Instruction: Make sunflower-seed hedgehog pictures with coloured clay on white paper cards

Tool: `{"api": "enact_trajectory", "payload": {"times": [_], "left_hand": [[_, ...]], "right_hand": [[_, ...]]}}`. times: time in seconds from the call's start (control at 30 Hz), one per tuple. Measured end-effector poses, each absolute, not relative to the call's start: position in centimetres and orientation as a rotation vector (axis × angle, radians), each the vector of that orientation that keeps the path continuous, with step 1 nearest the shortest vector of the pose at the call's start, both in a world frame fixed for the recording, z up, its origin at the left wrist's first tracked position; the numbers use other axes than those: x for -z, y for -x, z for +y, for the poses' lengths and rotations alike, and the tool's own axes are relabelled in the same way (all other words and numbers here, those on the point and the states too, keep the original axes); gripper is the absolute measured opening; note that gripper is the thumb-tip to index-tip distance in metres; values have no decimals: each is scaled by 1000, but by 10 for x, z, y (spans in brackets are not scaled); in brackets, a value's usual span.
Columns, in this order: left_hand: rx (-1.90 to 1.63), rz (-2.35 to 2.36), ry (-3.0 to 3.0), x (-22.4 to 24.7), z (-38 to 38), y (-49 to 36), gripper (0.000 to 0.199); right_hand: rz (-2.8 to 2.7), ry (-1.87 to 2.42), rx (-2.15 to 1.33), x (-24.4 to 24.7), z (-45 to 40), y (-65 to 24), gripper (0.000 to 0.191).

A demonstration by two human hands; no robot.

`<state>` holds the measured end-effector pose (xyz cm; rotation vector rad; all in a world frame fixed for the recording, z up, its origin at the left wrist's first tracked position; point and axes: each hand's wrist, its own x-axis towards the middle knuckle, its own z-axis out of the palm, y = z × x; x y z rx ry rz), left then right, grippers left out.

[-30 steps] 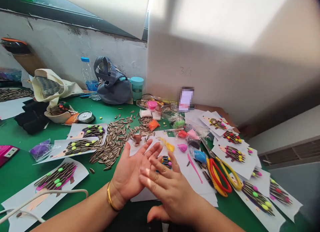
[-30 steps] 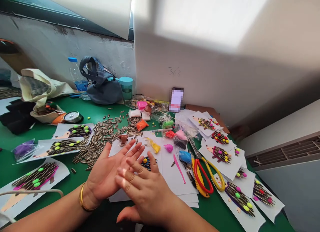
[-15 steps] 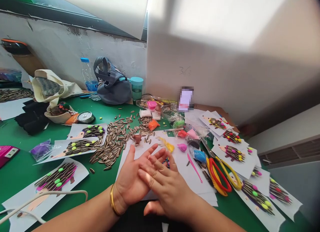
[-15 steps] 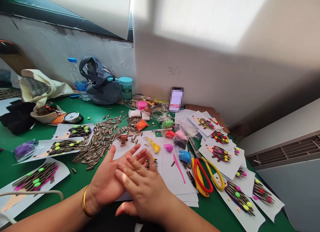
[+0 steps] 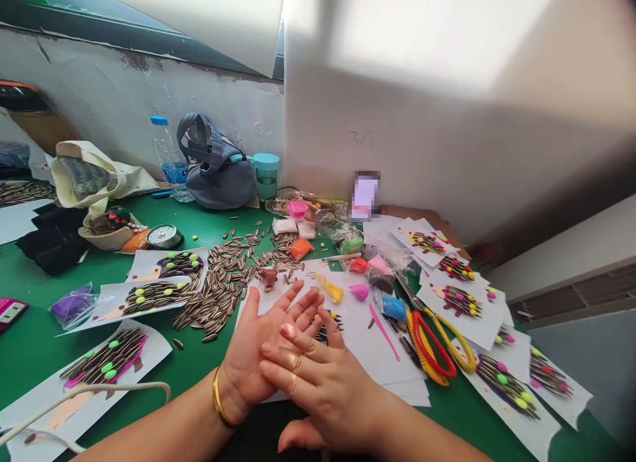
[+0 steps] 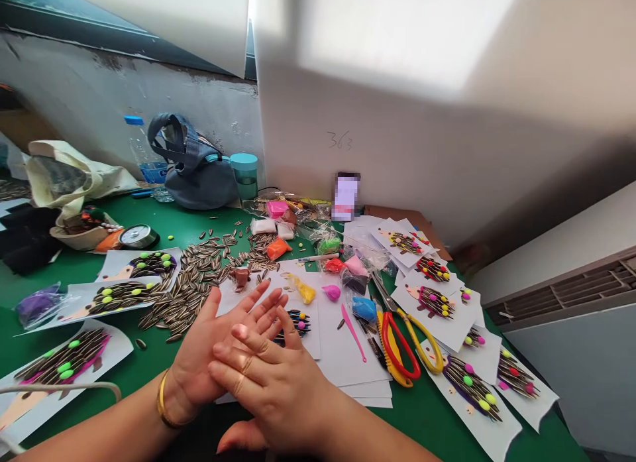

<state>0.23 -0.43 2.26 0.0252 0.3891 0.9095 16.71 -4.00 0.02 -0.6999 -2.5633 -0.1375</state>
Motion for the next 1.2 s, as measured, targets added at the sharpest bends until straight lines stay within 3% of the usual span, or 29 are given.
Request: {"api": "enact_trajectory", "payload": {"times": [0.37, 0.43, 0.57, 0.83, 1.0, 1.2], "left_hand": [[-904, 383, -18, -24, -4, -1, 69], [-919, 379, -17, -25, -4, -1, 69], [-942, 346, -20, -24, -5, -3, 67], [-914, 310, -109, -25, -11, -8, 67], [-1096, 475, -308, -31, 3, 3, 67], [-1190, 817, -650, -18, 13, 6, 32]], "right_hand": [[-2536, 709, 168, -2, -42, -164, 76], [-2497, 726, 155, -3, -43, -165, 68], [-2450, 735, 115, -3, -47, -166, 32], [-2226, 922, -72, -14, -43, -173, 14], [-2047, 1168, -191, -19, -25, -207, 17], [-2139, 1345, -251, -7, -13, -228, 17]]}}
